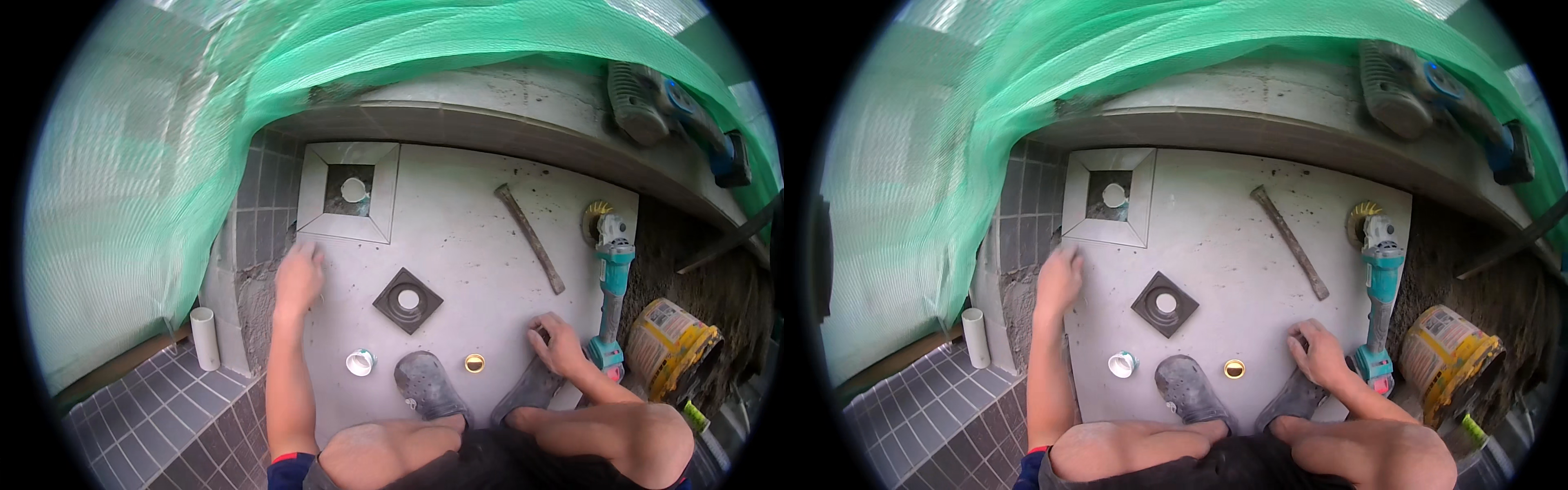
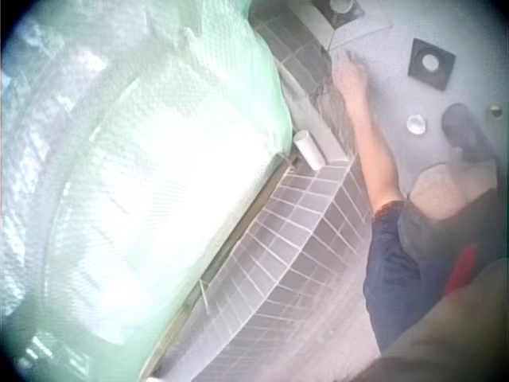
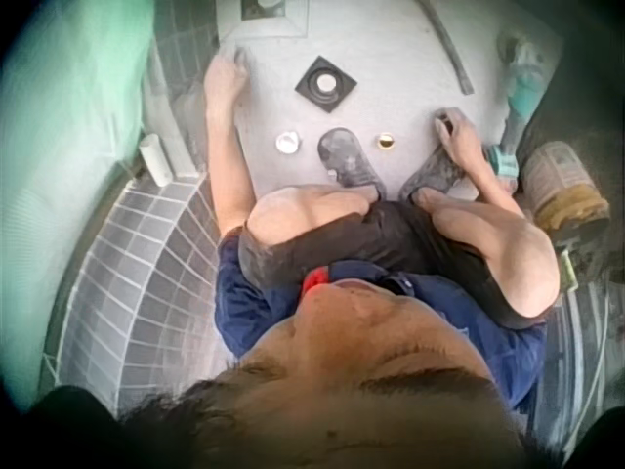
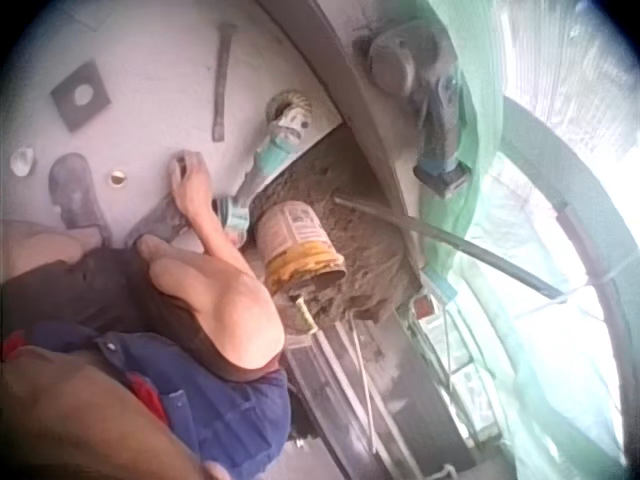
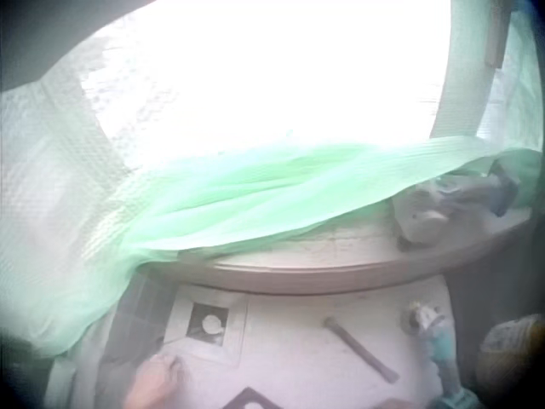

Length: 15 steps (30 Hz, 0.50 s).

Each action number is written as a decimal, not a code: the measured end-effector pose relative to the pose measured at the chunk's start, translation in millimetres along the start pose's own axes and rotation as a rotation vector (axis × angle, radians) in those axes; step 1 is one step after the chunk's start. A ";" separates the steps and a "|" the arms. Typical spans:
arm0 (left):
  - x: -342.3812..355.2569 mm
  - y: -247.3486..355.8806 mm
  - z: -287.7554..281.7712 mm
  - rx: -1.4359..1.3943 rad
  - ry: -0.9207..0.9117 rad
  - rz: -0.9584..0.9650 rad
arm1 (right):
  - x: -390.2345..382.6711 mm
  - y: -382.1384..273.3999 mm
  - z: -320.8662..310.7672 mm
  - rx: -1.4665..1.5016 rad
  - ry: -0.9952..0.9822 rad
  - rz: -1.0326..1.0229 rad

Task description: The person prepares and installs floor tiles around a drain, using an angle grinder to trim tiles, a trowel to apply mortar, and a hammer with a chisel to adjust edges.

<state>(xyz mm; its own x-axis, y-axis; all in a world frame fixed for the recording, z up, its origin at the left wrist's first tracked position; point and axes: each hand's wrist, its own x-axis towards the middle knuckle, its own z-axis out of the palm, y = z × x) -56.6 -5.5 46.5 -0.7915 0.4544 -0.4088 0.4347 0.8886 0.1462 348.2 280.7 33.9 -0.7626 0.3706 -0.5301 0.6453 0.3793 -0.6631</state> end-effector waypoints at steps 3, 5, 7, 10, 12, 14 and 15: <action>47.9 -16.0 25.4 -0.081 0.260 0.267 | 4.8 -5.3 2.2 -0.010 -0.023 -0.034; 70.4 -18.3 22.6 -0.047 0.251 0.282 | 7.4 -8.7 1.0 -0.011 -0.040 -0.064; 85.8 -18.3 20.8 -0.028 0.219 0.257 | 8.2 -10.5 -0.1 -0.007 -0.044 -0.058; 95.4 -14.0 16.0 -0.011 0.148 0.197 | 7.1 -11.0 0.7 0.007 -0.041 -0.017; 96.1 -14.6 12.0 -0.026 0.143 0.200 | 5.2 -8.0 5.2 0.011 -0.051 0.000; 93.8 -17.4 10.6 -0.069 0.164 0.232 | 5.5 -12.3 5.4 0.029 -0.065 -0.011; 84.6 -20.2 11.2 -0.113 0.219 0.230 | 6.2 -14.9 4.9 0.039 -0.074 -0.020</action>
<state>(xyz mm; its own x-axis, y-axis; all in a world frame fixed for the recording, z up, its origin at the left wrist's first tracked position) -127.5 14.2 -1.1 -0.7569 0.6355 -0.1522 0.5718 0.7568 0.3166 333.7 273.2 37.9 -0.7772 0.2992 -0.5535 0.6291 0.3519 -0.6931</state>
